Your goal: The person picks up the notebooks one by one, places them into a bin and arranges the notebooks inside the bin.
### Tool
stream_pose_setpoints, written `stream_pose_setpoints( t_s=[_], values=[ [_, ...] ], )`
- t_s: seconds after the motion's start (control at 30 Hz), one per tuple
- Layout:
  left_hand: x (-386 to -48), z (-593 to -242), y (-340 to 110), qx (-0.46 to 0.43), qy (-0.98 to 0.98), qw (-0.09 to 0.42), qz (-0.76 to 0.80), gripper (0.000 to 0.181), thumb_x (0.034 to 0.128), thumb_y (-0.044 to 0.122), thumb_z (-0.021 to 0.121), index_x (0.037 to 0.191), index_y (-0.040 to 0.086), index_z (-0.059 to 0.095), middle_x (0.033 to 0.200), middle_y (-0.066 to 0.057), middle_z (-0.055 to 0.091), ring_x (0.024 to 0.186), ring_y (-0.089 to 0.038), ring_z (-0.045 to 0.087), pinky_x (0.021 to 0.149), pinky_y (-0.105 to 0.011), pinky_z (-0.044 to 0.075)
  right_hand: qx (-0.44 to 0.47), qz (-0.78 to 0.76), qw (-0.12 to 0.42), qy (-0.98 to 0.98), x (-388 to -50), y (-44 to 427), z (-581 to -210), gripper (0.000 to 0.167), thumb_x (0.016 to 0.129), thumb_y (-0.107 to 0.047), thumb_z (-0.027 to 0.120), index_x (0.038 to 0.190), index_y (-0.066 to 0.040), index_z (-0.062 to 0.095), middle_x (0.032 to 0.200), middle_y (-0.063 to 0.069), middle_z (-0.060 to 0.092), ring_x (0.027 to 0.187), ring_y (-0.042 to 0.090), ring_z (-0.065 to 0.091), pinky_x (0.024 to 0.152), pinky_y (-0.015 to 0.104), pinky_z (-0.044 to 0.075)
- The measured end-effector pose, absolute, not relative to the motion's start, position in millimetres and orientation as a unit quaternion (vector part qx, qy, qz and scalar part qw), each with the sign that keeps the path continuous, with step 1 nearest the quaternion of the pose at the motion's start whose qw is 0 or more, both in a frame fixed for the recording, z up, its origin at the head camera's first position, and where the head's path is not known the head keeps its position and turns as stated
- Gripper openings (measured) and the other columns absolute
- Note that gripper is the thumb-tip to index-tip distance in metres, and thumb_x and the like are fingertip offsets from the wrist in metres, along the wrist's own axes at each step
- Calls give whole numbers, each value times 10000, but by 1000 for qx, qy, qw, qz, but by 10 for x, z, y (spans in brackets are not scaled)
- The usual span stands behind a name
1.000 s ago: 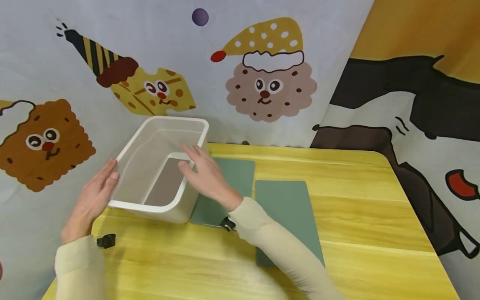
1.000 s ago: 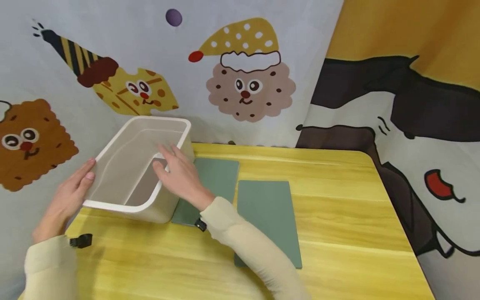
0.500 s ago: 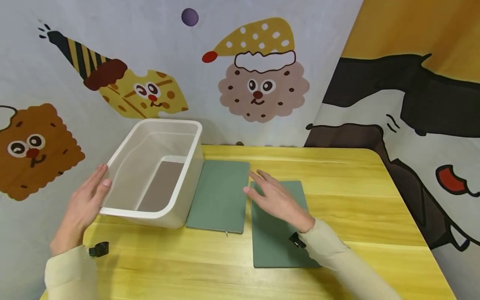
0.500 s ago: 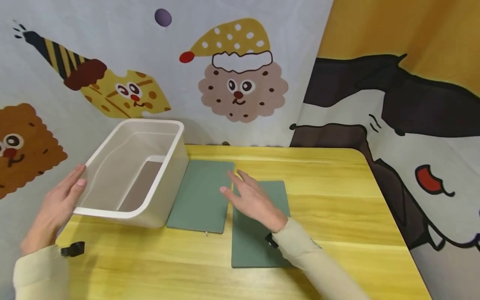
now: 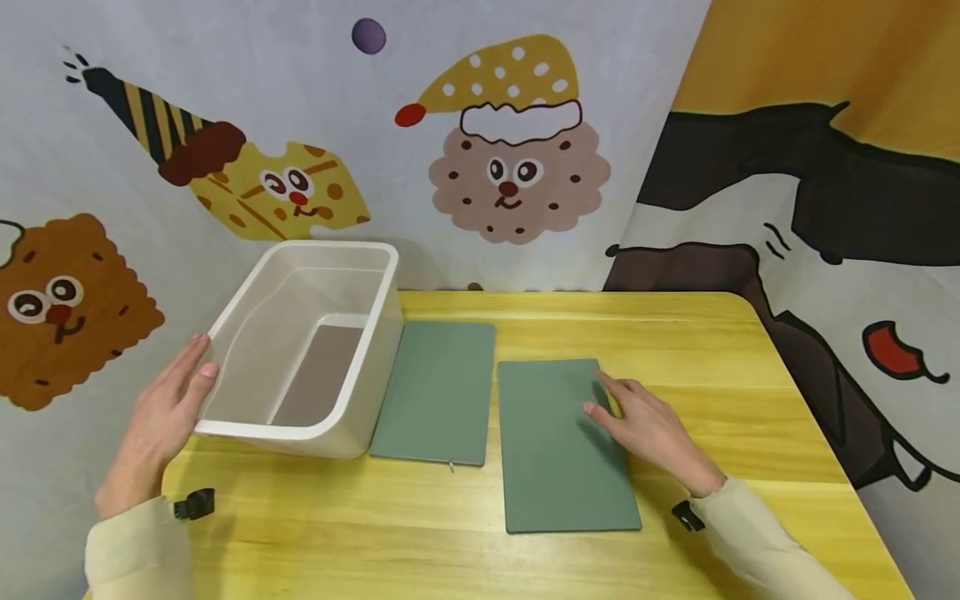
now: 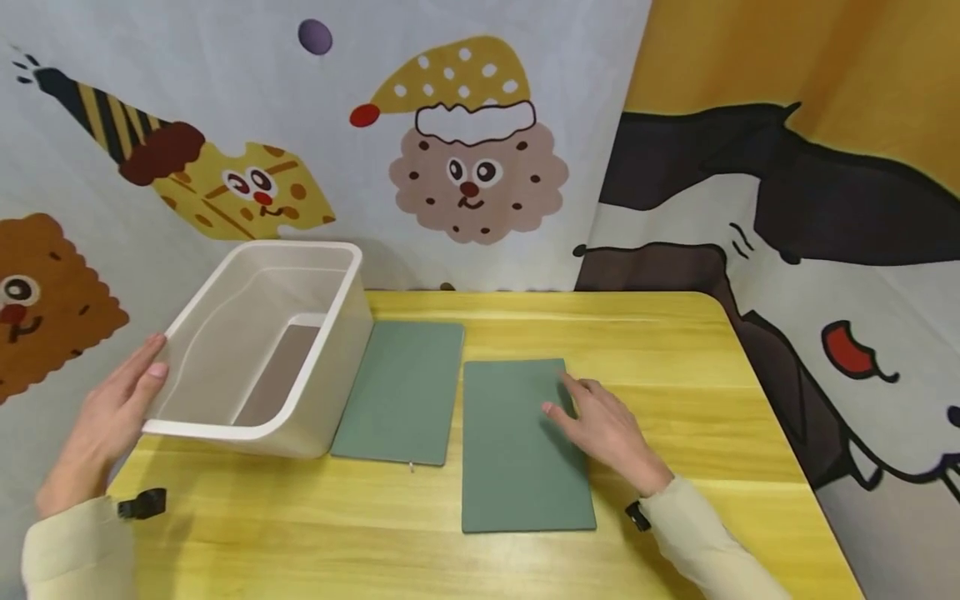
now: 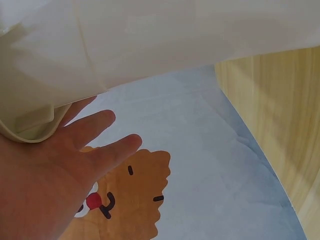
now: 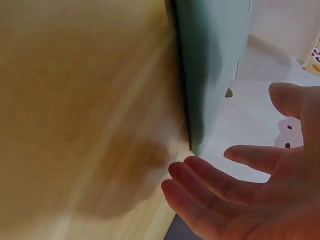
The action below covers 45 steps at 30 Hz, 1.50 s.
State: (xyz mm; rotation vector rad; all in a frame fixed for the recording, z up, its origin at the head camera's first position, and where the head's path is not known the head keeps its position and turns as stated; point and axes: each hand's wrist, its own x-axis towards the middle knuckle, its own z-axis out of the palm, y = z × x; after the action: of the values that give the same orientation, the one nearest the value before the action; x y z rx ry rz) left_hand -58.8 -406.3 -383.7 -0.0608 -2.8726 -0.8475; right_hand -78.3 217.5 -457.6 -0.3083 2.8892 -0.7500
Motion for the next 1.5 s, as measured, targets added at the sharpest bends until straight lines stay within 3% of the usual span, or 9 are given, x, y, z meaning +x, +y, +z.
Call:
stream_pose_setpoints(
  t_s=[0.37, 0.63, 0.87, 1.0, 1.1, 1.17, 1.23, 1.33, 1.5],
  values=[
    [-610, -3782, -4080, -25, -956, 73, -283, 577, 1139, 328, 302, 1670, 139, 179, 1721, -157, 113, 1500, -591, 119, 1157, -766, 51, -75, -278, 121, 950, -658, 2155, -4618, 797, 1027, -469, 616, 1555, 78, 378, 1224, 246, 620, 946, 272, 597, 698, 389, 500],
    [-633, -3764, -4058, -28, -955, 72, -286, 582, 1138, 330, 307, 1671, 136, 177, 1721, -161, 110, 1504, -587, 111, 1152, -771, 45, -8, -524, 171, 835, -677, 2131, -4633, 753, 1036, -241, 636, 1622, 27, 247, 1300, 283, 547, 932, 275, 607, 771, 359, 549],
    [-619, -3778, -4066, -23, -955, 68, -289, 590, 1137, 338, 307, 1673, 137, 163, 1719, -178, 103, 1505, -587, 97, 1150, -775, 33, -47, -580, 168, 796, -591, 2113, -4711, 664, 1030, -146, 639, 1619, -69, 342, 1529, 321, 398, 1227, 381, 557, 834, 306, 542],
    [-599, -3802, -4084, -21, -955, 68, -289, 591, 1136, 335, 315, 1672, 135, 168, 1718, -178, 107, 1500, -594, 107, 1146, -780, 47, -88, -560, 164, 807, -521, 2109, -4727, 587, 1037, -145, 630, 1587, -120, 428, 1623, 234, 334, 862, 195, 638, 697, 261, 535],
    [-586, -3812, -4087, -21, -954, 69, -290, 591, 1136, 333, 313, 1672, 136, 164, 1720, -171, 98, 1501, -594, 102, 1146, -779, 41, -95, -583, 161, 791, -491, 2116, -4691, 567, 1031, -110, 629, 1570, -127, 458, 1608, 226, 354, 524, 80, 411, 549, 272, 500],
    [-582, -3816, -4081, -21, -954, 69, -291, 590, 1137, 332, 313, 1672, 132, 165, 1719, -175, 99, 1502, -593, 101, 1148, -777, 39, -103, -596, 149, 783, -482, 2123, -4634, 560, 1025, -90, 630, 1561, -107, 471, 1591, 225, 378, 492, 41, 384, 521, 268, 470],
    [-581, -3819, -4071, -22, -954, 67, -291, 590, 1138, 334, 312, 1672, 130, 163, 1718, -179, 101, 1502, -593, 100, 1147, -778, 38, -98, -609, 131, 776, -478, 2131, -4553, 555, 1012, -70, 640, 1546, -110, 498, 1418, 246, 519, 462, 32, 310, 447, 264, 385],
    [-585, -3828, -4058, -21, -955, 64, -290, 591, 1139, 337, 313, 1671, 129, 164, 1717, -184, 105, 1500, -595, 105, 1144, -781, 46, -89, -611, 108, 780, -469, 2149, -4401, 558, 1002, -65, 648, 1540, -129, 514, 1360, 222, 523, 454, 37, 279, 389, 272, 286],
    [-587, -3840, -4049, -16, -957, 62, -284, 596, 1137, 344, 309, 1670, 121, 160, 1717, -185, 97, 1506, -583, 106, 1149, -775, 55, -67, -598, 86, 794, -438, 2175, -4151, 562, 1004, -96, 657, 1544, -168, 519, 1587, 205, 351, 486, 47, 312, 471, 250, 374]
  ],
)
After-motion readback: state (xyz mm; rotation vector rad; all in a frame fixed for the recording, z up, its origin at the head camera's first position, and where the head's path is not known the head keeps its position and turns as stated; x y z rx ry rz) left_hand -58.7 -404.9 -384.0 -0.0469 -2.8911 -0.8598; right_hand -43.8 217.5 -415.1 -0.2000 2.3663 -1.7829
